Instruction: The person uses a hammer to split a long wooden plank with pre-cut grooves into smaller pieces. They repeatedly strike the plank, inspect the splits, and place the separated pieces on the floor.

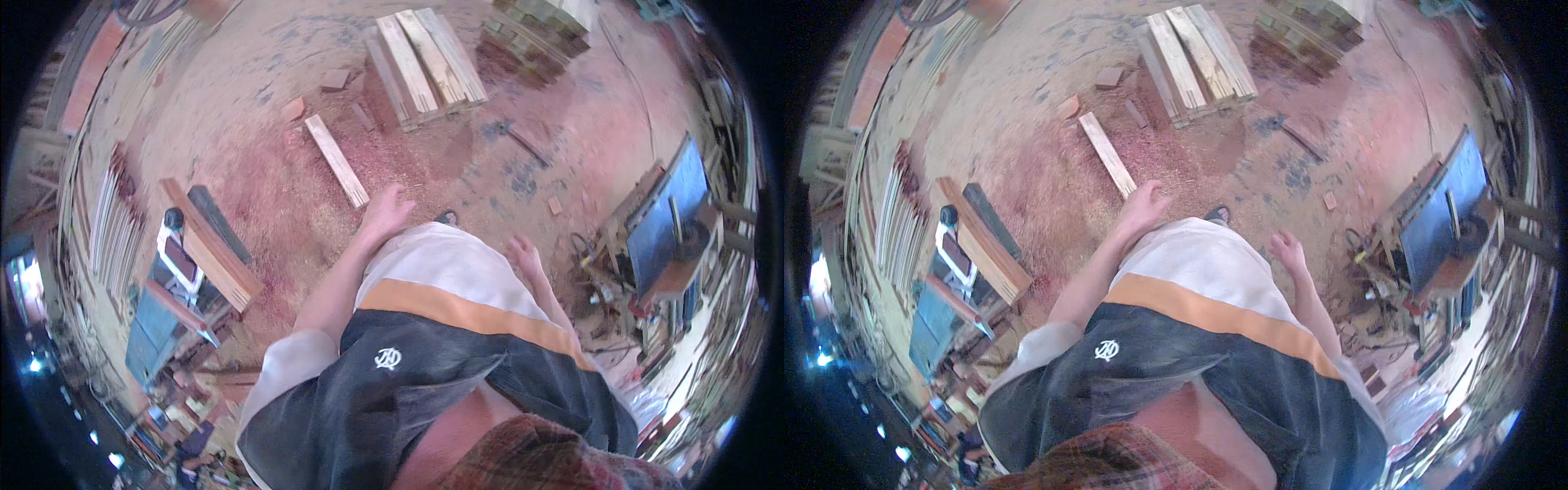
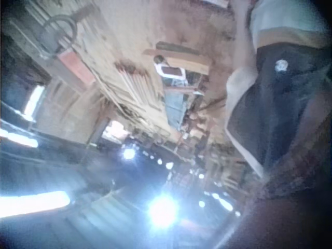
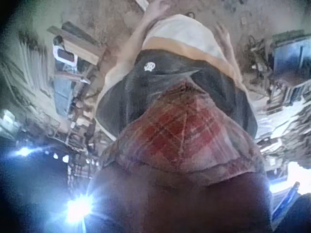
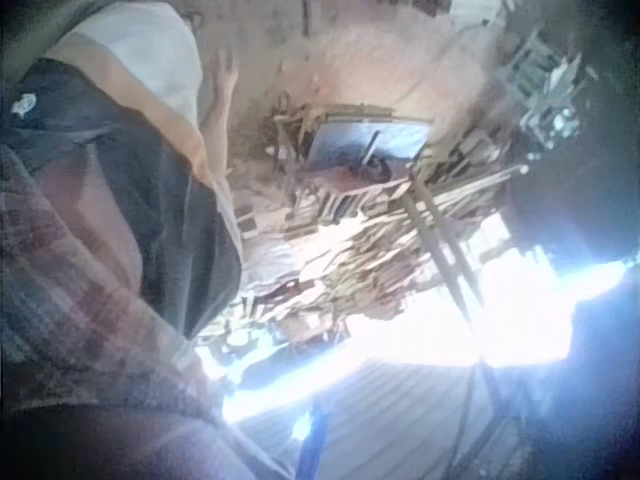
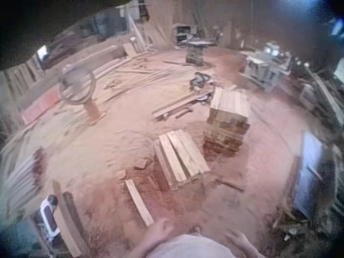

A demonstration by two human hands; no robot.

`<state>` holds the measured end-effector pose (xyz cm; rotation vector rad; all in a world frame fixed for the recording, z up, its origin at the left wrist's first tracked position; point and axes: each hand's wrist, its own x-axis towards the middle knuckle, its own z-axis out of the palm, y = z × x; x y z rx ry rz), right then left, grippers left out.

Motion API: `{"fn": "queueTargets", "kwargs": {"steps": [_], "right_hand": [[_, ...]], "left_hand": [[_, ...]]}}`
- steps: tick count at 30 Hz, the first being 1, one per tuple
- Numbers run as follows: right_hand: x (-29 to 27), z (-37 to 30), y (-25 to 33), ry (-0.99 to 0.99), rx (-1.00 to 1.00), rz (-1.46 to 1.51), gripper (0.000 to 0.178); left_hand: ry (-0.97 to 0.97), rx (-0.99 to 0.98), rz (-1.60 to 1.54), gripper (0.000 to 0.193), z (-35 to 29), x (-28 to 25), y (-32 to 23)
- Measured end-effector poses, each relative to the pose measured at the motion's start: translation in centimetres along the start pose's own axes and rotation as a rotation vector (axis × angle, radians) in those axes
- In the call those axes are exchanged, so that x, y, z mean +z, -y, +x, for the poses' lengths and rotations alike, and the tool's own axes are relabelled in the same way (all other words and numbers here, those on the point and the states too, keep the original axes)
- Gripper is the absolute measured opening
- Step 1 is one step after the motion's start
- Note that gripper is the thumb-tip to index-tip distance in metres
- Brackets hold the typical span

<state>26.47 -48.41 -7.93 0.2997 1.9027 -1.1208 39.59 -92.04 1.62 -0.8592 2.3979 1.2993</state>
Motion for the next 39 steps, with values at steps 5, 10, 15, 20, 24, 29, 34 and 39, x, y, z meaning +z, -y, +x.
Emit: {"fn": "queueTargets", "kwargs": {"steps": [5, 10, 15, 20, 24, 29, 34, 39], "right_hand": [[-8.3, 0.7, -6.1, -0.033, 0.079, -0.022, 0.056], [-11.8, 1.5, -5.9, 0.054, 0.128, -0.183, 0.055], [-8.1, 4.2, 2.5, -0.017, -0.016, -0.255, 0.055], [-0.7, 0.8, 11.7, -0.155, -0.205, 0.019, 0.063], [4.8, -2.3, 12.6, -0.103, -0.212, -0.118, 0.062], [7.2, -6.7, 3.0, -0.107, 0.048, -0.325, 0.063], [9.4, -12.3, -6.8, -0.285, 0.247, 0.310, 0.064], [11.5, -15.0, -6.9, -0.348, 0.140, 0.161, 0.065]], "left_hand": [[0.098, 0.053, 0.010, 0.052, 4.3, 2.4, -6.6], [0.100, 0.101, -0.041, 0.054, 4.3, 2.6, -8.6], [-0.054, -0.128, -0.039, 0.049, 3.6, 1.7, -1.9], [0.055, -0.323, 0.061, 0.051, 5.3, 0.9, 7.2], [0.149, -0.329, 0.079, 0.049, 7.2, 0.8, 13.1], [0.119, -0.355, -0.015, 0.045, 10.6, 0.7, 16.7], [0.187, -0.251, 0.012, 0.047, 12.0, 0.0, 16.6], [0.289, -0.172, 0.147, 0.046, 12.5, 0.3, 14.9]]}}
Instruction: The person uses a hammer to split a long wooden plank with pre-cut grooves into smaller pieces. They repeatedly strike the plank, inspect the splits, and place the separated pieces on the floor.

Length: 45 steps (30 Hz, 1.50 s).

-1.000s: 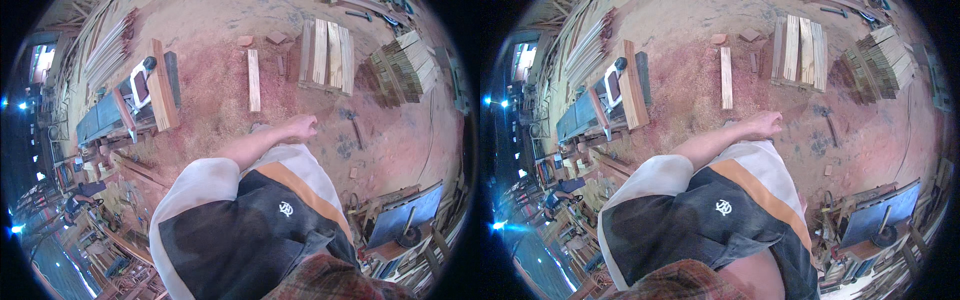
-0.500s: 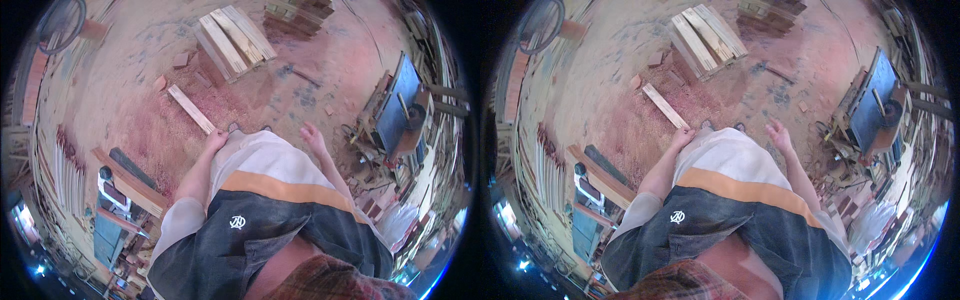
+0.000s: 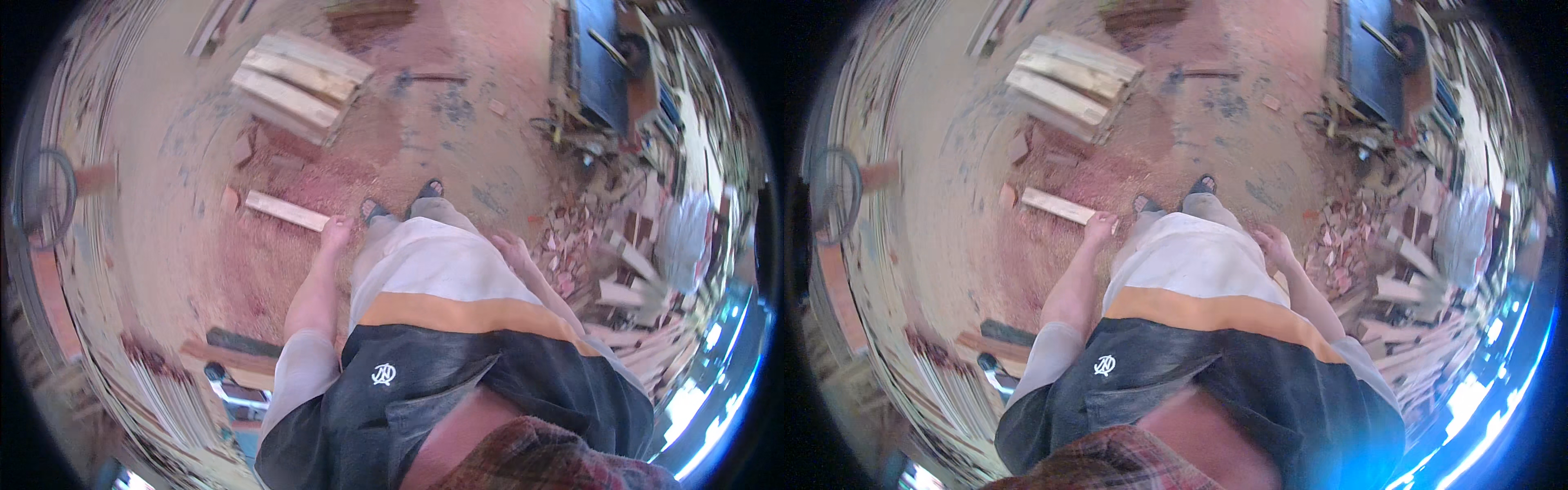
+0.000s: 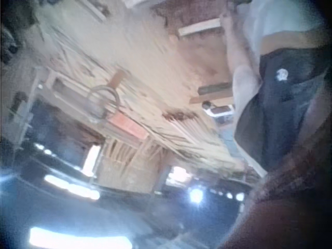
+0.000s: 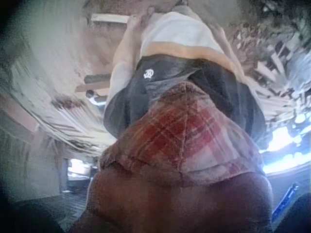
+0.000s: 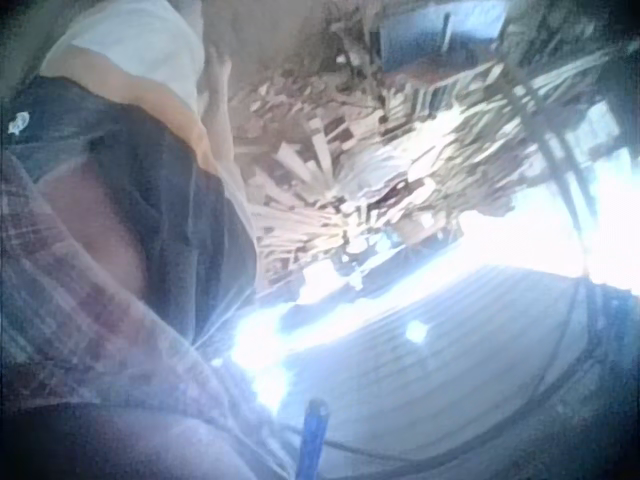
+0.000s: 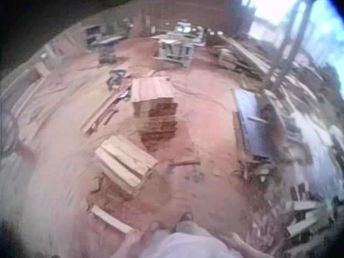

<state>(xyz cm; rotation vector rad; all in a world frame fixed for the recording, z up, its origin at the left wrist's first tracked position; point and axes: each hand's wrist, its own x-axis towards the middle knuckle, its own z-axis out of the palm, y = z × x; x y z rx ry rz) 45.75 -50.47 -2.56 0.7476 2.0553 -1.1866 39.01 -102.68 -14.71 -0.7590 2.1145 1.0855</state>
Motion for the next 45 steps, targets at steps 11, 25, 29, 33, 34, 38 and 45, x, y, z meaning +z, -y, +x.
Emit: {"fn": "queueTargets", "kwargs": {"steps": [11, 25, 29, 33, 34, 38, 45], "right_hand": [[-0.5, 4.8, -6.0, -0.084, 0.019, 0.040, 0.067], [-15.7, 12.3, -16.5, -0.217, -0.064, 0.260, 0.065], [-16.8, 12.9, -15.8, -0.114, -0.029, 0.519, 0.064], [-15.9, 15.1, -17.2, 0.025, -0.059, 0.338, 0.065], [-15.8, 16.0, -18.3, 0.064, -0.074, 0.290, 0.065], [-14.6, 20.6, -21.1, 0.208, -0.096, 0.684, 0.059], [-18.3, 18.0, -18.3, 0.122, -0.119, 0.332, 0.063]], "left_hand": [[0.093, 0.217, 0.088, 0.044, 3.8, 4.4, -6.5], [0.025, 0.249, 0.385, 0.054, -4.0, 18.4, -22.5], [-0.016, 0.312, 0.316, 0.053, -5.0, 20.2, -24.9], [-0.010, 0.274, 0.420, 0.061, -5.8, 20.6, -25.6], [-0.086, 0.254, 0.394, 0.057, -5.9, 20.7, -25.8], [-0.197, 0.169, 0.302, 0.042, -6.6, 20.9, -27.4], [-0.188, 0.151, 0.257, 0.047, -6.9, 21.9, -28.5]]}}
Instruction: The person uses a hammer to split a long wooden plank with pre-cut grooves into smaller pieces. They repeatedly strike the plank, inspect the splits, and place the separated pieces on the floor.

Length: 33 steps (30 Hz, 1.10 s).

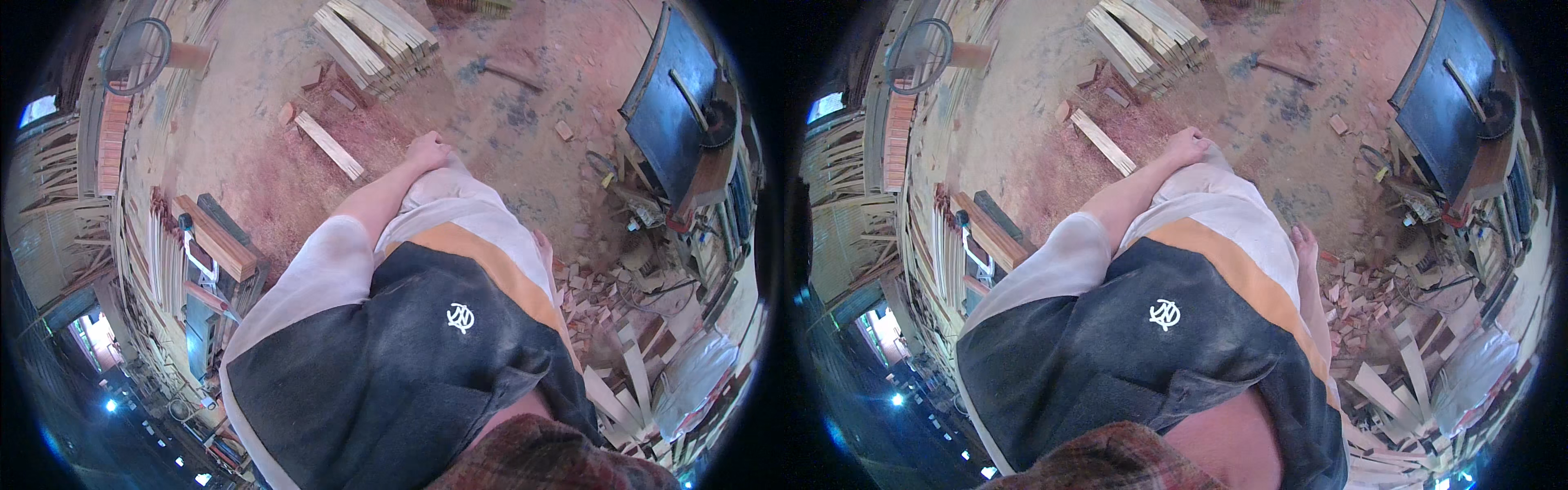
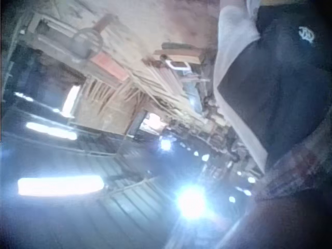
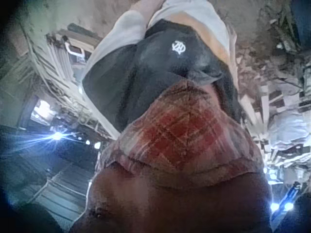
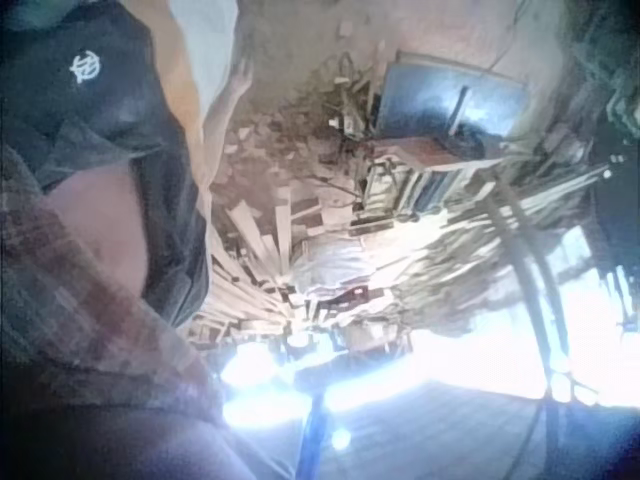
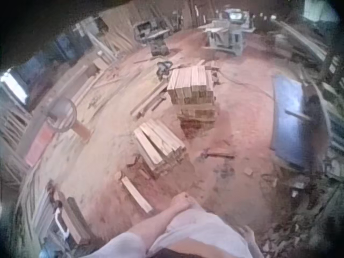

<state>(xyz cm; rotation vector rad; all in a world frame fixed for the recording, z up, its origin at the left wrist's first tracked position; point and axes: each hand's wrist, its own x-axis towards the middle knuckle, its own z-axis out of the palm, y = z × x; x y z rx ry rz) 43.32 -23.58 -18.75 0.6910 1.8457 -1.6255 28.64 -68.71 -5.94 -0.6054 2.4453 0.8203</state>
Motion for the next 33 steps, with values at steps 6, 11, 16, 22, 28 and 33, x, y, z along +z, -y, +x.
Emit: {"fn": "queueTargets", "kwargs": {"steps": [6, 11, 16, 22, 28, 33], "right_hand": [[-2.0, -3.5, 1.5, -0.103, 0.100, 0.159, 0.059], [-1.7, -6.1, 1.0, 0.004, -0.014, -0.289, 0.058], [2.4, -12.2, 2.4, -0.207, 0.495, 0.249, 0.047], [9.0, -16.4, 1.6, -0.136, 0.627, -0.237, 0.046], [15.4, -18.6, -1.9, -0.089, 0.821, -0.463, 0.045], [18.2, -19.9, -3.1, -0.039, 0.979, -0.574, 0.044]], "left_hand": [[0.040, -0.083, -0.028, 0.051, 0.0, 0.6, 4.2], [-0.065, -0.300, -0.155, 0.059, -0.3, -0.1, 9.6], [-0.096, -0.598, -0.309, 0.076, 0.9, -0.7, 16.8], [-0.085, -0.835, -0.285, 0.090, 7.1, 5.6, 32.7], [0.102, -0.851, -0.329, 0.112, 17.0, 12.7, 51.1], [-0.079, -0.954, -0.212, 0.120, 25.7, 15.0, 57.4]]}}
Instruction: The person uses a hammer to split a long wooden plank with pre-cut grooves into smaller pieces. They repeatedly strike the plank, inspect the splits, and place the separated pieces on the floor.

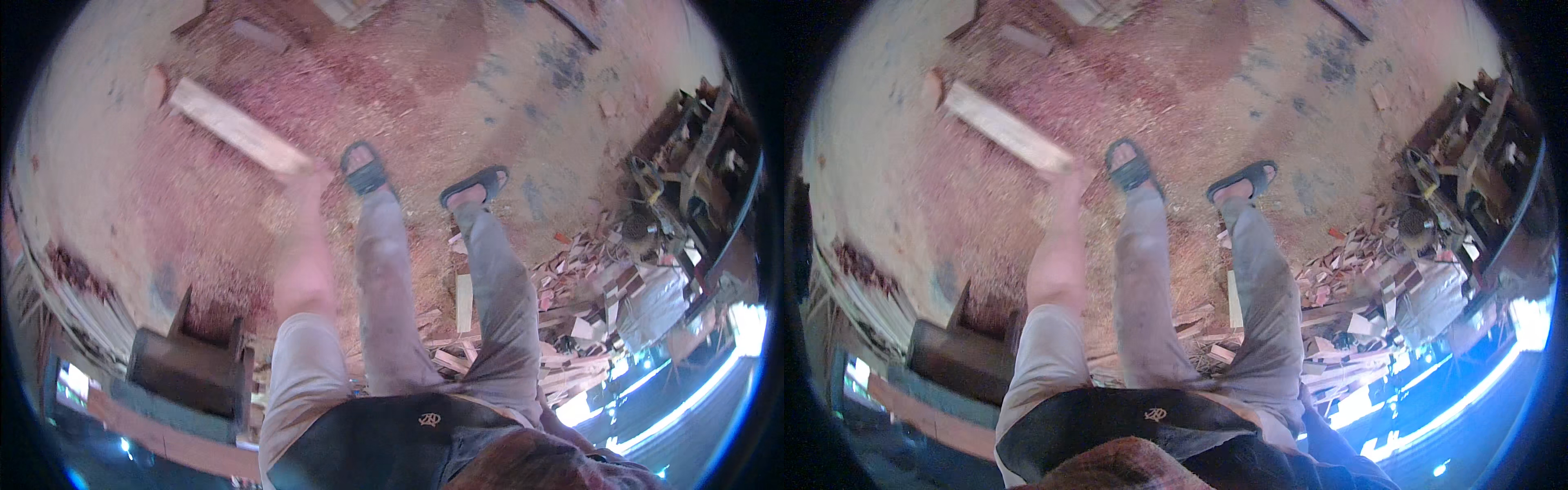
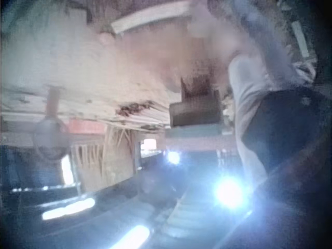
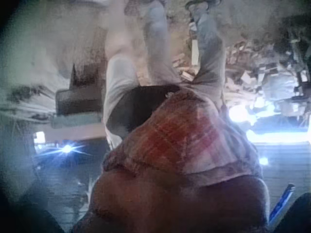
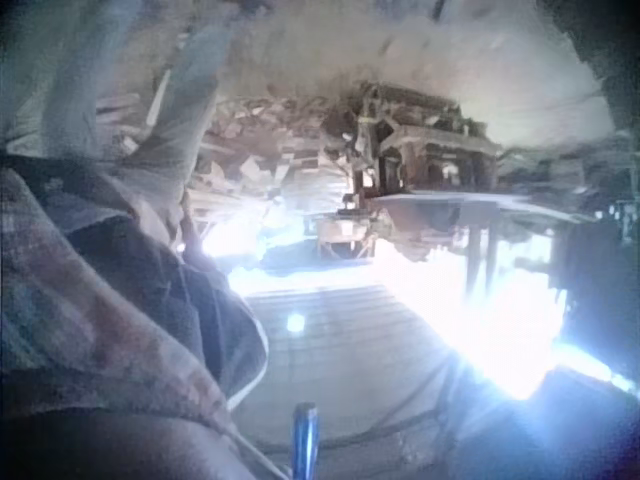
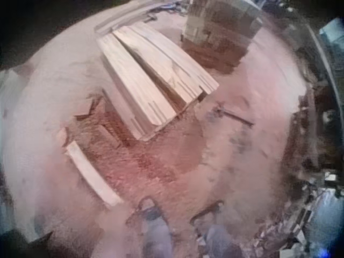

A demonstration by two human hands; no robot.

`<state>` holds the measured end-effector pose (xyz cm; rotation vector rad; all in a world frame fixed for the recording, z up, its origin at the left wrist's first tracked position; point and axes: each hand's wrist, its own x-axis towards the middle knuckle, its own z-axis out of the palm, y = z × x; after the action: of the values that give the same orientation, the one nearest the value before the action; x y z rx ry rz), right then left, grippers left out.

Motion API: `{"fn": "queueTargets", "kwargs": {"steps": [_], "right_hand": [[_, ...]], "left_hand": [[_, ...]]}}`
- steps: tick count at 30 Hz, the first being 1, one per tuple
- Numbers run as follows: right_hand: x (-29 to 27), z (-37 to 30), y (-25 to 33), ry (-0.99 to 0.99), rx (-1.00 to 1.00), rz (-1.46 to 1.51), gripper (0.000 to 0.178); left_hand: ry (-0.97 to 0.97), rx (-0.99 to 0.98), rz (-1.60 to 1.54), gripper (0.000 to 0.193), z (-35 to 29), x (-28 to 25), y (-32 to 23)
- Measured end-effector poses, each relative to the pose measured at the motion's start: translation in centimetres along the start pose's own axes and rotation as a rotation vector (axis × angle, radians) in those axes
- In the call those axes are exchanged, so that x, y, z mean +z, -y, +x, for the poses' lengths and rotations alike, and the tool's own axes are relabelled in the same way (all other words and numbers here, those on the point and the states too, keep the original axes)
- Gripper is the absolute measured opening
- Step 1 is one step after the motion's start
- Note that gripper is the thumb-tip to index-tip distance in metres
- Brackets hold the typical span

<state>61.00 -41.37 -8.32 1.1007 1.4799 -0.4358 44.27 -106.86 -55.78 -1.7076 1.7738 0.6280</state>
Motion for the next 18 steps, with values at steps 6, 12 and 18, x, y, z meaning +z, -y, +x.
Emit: {"fn": "queueTargets", "kwargs": {"steps": [6, 12, 18], "right_hand": [[0.8, 0.2, -1.6, 0.019, 0.033, -0.053, 0.043], [0.8, 1.4, -3.1, 0.041, -0.157, -0.067, 0.043], [-1.6, 4.7, 0.2, -0.152, -0.626, -0.102, 0.051]], "left_hand": [[-0.049, -0.179, 0.109, 0.124, 1.8, 1.0, -2.8], [-0.145, 0.161, -0.087, 0.114, -2.7, -9.6, 0.0], [0.425, 0.269, -0.612, 0.080, -11.6, -26.5, 3.9]]}}
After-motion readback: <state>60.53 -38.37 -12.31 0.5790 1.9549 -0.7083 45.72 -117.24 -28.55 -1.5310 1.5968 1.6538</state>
